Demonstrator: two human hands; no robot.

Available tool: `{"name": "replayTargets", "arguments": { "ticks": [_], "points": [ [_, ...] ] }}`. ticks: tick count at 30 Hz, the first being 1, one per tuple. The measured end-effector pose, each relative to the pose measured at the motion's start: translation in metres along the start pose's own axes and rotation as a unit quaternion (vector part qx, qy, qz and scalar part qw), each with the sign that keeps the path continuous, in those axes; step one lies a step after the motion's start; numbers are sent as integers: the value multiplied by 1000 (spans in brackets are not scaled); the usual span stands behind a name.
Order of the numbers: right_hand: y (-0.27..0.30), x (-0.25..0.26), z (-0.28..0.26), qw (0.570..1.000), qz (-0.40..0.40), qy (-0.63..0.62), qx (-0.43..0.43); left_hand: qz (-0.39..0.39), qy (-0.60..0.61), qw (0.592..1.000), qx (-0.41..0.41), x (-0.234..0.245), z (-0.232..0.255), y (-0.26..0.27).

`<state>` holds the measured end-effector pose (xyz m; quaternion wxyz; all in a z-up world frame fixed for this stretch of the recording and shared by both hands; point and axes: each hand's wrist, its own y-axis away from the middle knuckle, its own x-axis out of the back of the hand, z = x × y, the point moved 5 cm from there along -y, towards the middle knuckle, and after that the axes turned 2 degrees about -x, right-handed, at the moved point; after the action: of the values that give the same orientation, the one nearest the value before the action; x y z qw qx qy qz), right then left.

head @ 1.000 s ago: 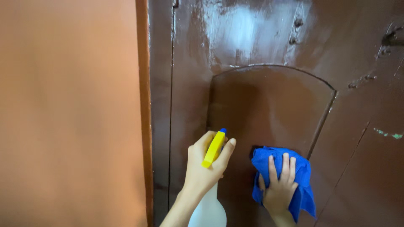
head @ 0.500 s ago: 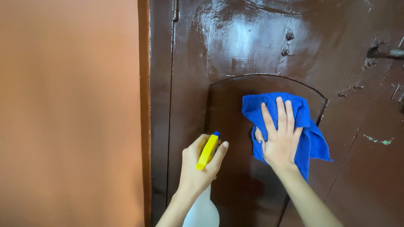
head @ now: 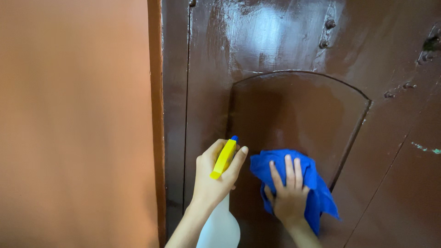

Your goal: The person sprays a cleaning solution onto a brown wooden door and wipes the surface with a blue cloth. They systematically clean the door from top to bottom, covering the entire visible area.

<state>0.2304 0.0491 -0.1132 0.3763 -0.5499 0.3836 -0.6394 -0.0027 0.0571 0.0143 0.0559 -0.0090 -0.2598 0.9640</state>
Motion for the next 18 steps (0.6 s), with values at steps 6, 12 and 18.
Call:
{"name": "replayTargets", "arguments": {
  "ticks": [6,12,18],
  "points": [
    [61,-30,-4,999,-23,10,30,-1,-3,1000,-15,-4,0,2],
    [82,-40,-6,997,-60,-20,49,2,1,999,-51,-7,7,7],
    [32,-7,-14,994,-55,-13,94,16,9,996,-85,-5,16,11]
  ]
}}
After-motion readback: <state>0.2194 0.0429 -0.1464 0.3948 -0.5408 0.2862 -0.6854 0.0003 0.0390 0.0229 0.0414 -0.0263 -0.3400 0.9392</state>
